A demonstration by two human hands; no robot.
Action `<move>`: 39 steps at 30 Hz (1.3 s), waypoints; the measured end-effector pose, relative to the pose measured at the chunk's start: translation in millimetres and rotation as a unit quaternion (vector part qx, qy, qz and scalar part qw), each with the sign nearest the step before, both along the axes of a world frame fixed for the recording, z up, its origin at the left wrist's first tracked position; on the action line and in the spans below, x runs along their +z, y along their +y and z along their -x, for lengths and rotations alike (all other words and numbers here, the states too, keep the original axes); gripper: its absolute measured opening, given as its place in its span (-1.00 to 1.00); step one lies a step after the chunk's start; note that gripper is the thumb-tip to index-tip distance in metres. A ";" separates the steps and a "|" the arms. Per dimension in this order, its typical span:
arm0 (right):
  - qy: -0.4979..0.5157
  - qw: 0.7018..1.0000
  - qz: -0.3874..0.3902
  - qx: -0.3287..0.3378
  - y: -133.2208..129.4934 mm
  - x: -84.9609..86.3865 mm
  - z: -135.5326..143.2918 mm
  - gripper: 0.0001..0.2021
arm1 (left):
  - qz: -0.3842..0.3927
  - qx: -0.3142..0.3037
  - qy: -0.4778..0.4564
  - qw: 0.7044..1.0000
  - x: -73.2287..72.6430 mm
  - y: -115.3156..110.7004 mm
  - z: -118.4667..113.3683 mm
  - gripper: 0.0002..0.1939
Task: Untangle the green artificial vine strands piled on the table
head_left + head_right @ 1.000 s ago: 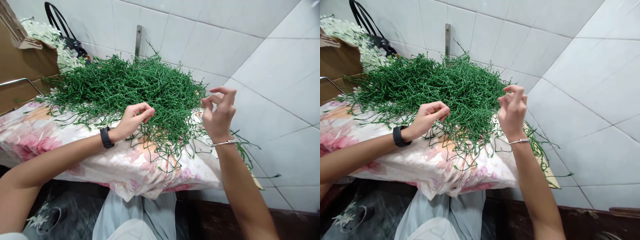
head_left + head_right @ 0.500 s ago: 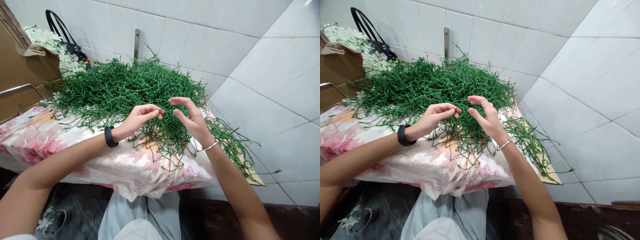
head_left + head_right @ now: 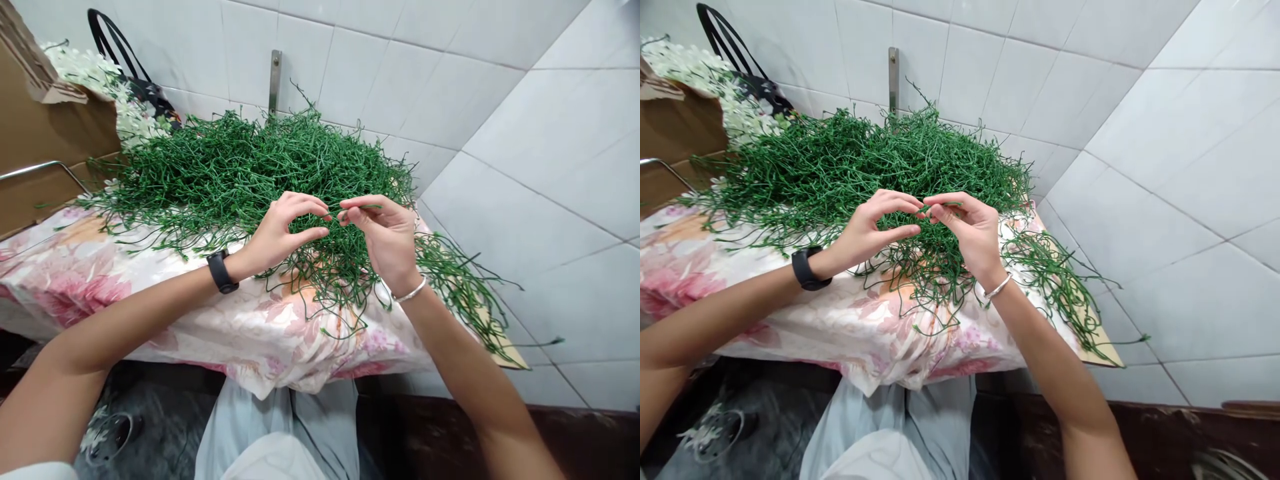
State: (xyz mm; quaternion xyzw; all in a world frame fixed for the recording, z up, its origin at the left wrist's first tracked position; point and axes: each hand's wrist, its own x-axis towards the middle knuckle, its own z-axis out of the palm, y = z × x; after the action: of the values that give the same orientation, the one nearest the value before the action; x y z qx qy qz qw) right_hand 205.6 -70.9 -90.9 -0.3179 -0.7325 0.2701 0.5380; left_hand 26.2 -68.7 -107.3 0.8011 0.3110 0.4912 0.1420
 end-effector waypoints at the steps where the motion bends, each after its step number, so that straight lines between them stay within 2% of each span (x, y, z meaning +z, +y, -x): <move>1: 0.003 1.000 0.004 0.012 -1.0 0.0 0.9 -0.87 | -0.005 0.004 -0.012 1.000 -0.7 0.3 -0.5 -0.83; 4: -0.025 0.999 -0.006 0.022 -5.5 3.2 1.7 -0.78 | 0.026 0.006 -0.076 0.997 -2.2 0.7 -1.5 -0.88; 7: -0.071 0.997 -0.029 -0.021 -9.5 8.2 0.1 -0.64 | 0.099 -0.037 -0.148 0.983 -3.0 1.3 -0.9 -0.88; 9: -0.088 0.993 -0.052 -0.052 -10.1 9.5 -0.7 -0.64 | 0.122 -0.046 -0.167 0.977 -3.2 1.7 -0.3 -0.88; 12: -0.120 0.989 -0.064 -0.062 -8.3 7.2 -0.5 -0.65 | 0.118 -0.037 -0.162 0.979 -2.8 0.4 -0.6 -0.86; 16: -0.145 0.988 -0.048 -0.028 -5.9 3.4 0.5 -0.59 | 0.106 -0.056 -0.157 0.980 -0.4 -3.7 -2.0 -0.86; 18: -0.150 0.988 -0.040 -0.015 -6.4 3.1 0.7 -0.63 | 0.112 -0.072 -0.157 0.979 0.7 -4.7 -2.2 -0.80; 22: -0.171 0.984 -0.034 -0.022 -9.0 3.2 1.2 -0.75 | 0.153 -0.096 -0.145 0.973 0.5 -2.7 -1.6 -0.82; 25: -0.203 0.976 -0.057 -0.047 -10.1 2.7 1.5 -0.76 | 0.187 -0.117 -0.120 0.968 -0.6 -0.3 -0.8 -0.81; 33: -0.200 0.975 -0.067 -0.070 -15.8 7.2 1.5 -0.78 | 0.124 -0.121 -0.078 0.982 2.4 -0.6 1.7 -0.86; 39: -0.138 0.990 0.018 0.008 -16.7 11.2 -0.5 -0.76 | 0.050 -0.057 -0.026 0.997 1.4 -2.5 2.8 -0.86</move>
State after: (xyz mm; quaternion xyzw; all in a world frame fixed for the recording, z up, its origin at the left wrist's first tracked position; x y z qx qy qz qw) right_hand 206.0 -87.6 -79.7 -0.3557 -0.7975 0.2408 0.4236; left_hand 23.5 -71.2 -105.8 0.7965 0.2856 0.4864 0.2177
